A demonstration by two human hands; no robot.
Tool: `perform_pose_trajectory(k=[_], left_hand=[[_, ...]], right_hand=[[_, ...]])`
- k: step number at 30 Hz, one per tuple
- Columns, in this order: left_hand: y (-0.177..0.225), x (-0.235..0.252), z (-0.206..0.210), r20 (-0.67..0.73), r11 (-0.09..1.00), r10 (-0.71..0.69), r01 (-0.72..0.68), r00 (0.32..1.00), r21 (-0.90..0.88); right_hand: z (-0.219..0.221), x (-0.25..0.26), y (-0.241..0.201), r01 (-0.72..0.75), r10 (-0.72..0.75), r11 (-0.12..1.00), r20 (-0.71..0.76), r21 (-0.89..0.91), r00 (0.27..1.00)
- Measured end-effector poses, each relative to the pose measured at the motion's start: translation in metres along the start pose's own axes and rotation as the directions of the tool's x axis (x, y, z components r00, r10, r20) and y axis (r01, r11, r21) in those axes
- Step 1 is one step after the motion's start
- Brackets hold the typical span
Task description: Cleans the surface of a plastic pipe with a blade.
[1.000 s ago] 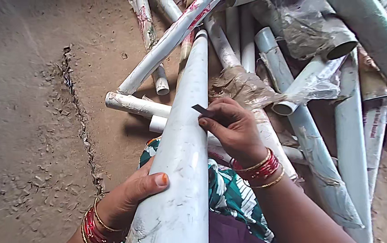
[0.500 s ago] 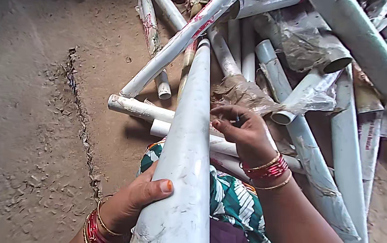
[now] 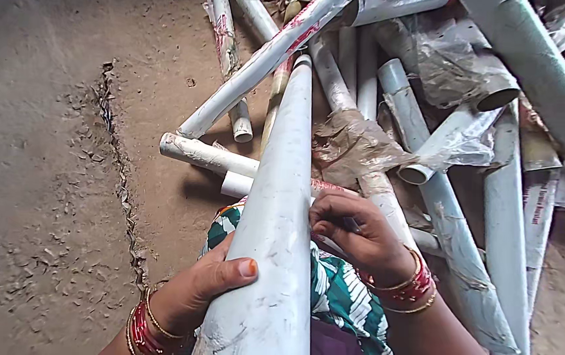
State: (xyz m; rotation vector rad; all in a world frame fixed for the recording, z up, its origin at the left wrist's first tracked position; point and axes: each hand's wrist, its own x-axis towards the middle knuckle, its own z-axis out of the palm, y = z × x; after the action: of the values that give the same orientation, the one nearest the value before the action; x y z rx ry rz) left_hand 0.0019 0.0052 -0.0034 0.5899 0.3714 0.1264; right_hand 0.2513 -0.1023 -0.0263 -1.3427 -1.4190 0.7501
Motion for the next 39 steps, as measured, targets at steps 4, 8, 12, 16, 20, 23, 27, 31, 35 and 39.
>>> perform_pose_trajectory(k=[4, 8, 12, 16, 20, 23, 27, 31, 35, 39], left_hand=[[-0.001, 0.001, 0.002, 0.016, 1.0, -0.003, 0.004, 1.0, -0.016], [0.0, 0.002, 0.004, -0.014, 1.0, -0.02, 0.02, 1.0, -0.007], [0.0, 0.003, 0.003, 0.005, 1.0, -0.021, 0.021, 1.0, -0.007], [0.002, 0.003, 0.002, 0.016, 1.0, -0.019, 0.019, 1.0, -0.011], [0.003, 0.004, 0.004, 0.019, 0.999, -0.03, 0.031, 0.999, -0.011], [0.005, 0.004, 0.008, -0.025, 0.998, -0.06, 0.061, 0.998, 0.017], [0.006, 0.006, 0.007, -0.038, 0.996, -0.078, 0.079, 0.996, 0.028], [0.006, 0.007, 0.007, -0.03, 0.996, -0.08, 0.081, 0.996, 0.044], [0.007, 0.01, 0.007, 0.0, 0.996, -0.07, 0.07, 0.998, 0.045], [0.01, 0.01, 0.005, -0.004, 0.995, -0.088, 0.088, 0.996, 0.05]], right_hand=[[-0.01, 0.0, -0.004, -0.094, 0.08, 0.993, -0.187, -0.065, 0.979], [-0.007, 0.027, -0.006, -0.177, 0.143, 0.973, -0.209, -0.15, 0.967], [-0.003, 0.041, 0.003, -0.168, 0.128, 0.957, -0.174, -0.237, 0.976], [-0.022, 0.036, -0.026, -0.301, 0.342, 0.627, -0.093, -0.718, 0.935], [-0.022, 0.035, -0.041, -0.147, 0.157, 0.782, -0.036, -0.605, 0.987], [-0.004, 0.051, -0.037, -0.129, 0.152, 0.954, 0.066, -0.269, 0.986], [-0.003, 0.072, -0.026, -0.073, 0.112, 0.976, 0.19, -0.203, 0.975], [-0.01, 0.078, -0.026, 0.072, 0.079, 0.909, 0.339, -0.411, 0.937], [-0.013, 0.065, -0.026, 0.184, -0.01, 0.867, 0.353, -0.464, 0.936], [-0.04, 0.04, -0.016, 0.045, 0.041, 0.962, 0.305, -0.27, 0.951]])
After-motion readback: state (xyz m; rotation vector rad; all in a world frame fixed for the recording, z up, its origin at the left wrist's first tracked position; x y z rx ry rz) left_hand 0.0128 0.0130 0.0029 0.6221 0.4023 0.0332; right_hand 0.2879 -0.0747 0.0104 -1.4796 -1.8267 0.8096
